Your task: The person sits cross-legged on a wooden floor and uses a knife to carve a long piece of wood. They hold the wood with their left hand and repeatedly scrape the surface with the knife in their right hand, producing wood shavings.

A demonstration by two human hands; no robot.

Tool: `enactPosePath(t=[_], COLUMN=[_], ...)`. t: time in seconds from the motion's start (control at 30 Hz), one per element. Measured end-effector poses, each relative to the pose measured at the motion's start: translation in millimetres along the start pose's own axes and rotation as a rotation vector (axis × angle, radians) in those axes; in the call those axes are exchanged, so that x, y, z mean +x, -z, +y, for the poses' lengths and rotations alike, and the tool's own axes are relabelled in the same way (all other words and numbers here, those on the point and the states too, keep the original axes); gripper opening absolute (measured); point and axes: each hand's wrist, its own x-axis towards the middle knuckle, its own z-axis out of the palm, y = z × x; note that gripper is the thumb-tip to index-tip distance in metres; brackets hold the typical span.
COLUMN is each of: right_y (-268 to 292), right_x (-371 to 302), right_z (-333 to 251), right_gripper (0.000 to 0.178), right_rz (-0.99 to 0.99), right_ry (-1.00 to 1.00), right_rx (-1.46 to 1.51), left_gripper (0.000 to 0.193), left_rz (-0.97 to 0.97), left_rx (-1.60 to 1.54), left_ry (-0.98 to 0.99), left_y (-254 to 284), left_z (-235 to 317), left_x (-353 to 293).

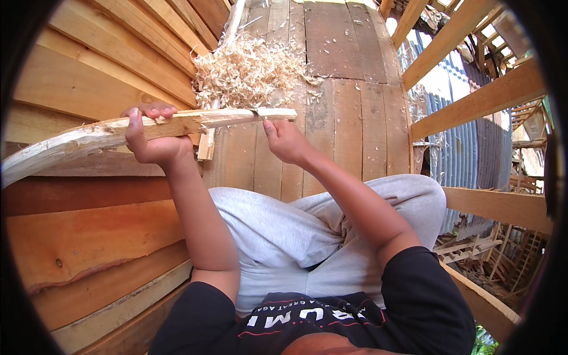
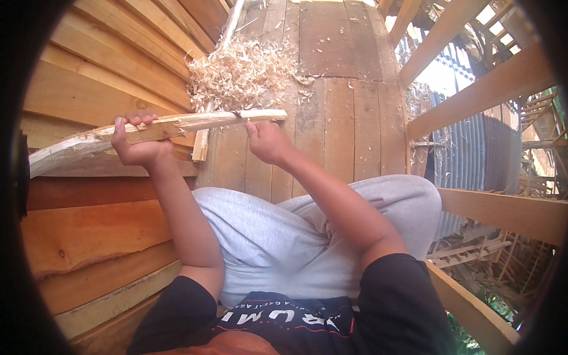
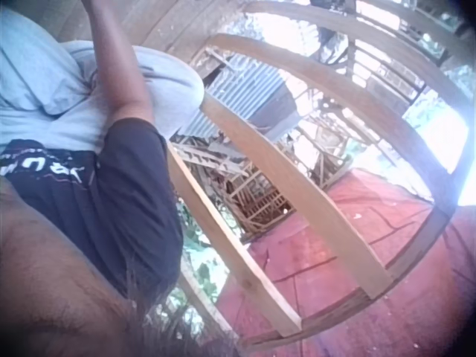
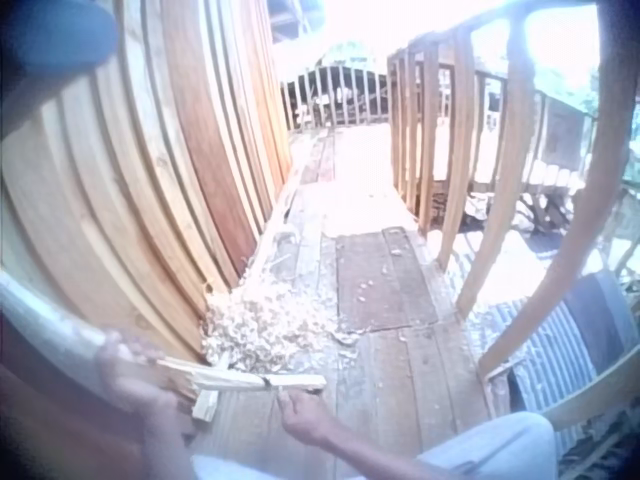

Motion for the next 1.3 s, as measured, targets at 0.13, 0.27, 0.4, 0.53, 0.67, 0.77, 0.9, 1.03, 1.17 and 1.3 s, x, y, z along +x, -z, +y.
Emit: enactPosePath(t=[0.13,0.27,0.4,0.53,0.67,0.77,0.9,1.03,1.17,1.3], right_y=[3,-2,17,12,0,0,12,-10,-7,11], right_x=[-9,-9,12,12,-12,7,17,-7,13,16], right_z=[-33,-41,30,12,-53,0,41,-40,9,19], right_gripper=[0.054,0.053,0.054,0.055,0.055,0.054,0.055,0.057,0.056,0.057], right_rz=[0.021,0.048,0.01,-0.048,-0.037,0.009,0.002,0.078,0.11,-0.023], right_ry=[0.005,0.013,-0.182,-0.286,0.012,-0.135,-0.343,0.077,-0.069,-0.311], right_rx=[-0.051,-0.056,-0.14,-0.11,-0.078,-0.072,-0.096,-0.018,-0.062,-0.049], left_gripper=[0.021,0.021,0.021,0.021,0.02,0.021,0.021,0.023,0.025,0.025], left_rz=[0.028,-0.03,0.048,0.023,0.141,0.158,0.132,0.28,0.322,0.304], left_rx=[0.017,0.032,0.029,0.045,0.068,0.079,0.078,0.213,0.207,0.226], left_ry=[-0.01,-0.034,0.009,-0.009,-0.022,-0.027,-0.027,-0.162,-0.152,-0.175], left_y=[2,5,-7,-2,-5,-7,-11,-11,-24,-22], left_z=[5,3,4,3,5,3,3,0,1,1], left_x=[2,-4,-4,-5,-5,-4,-6,-7,-10,-11])
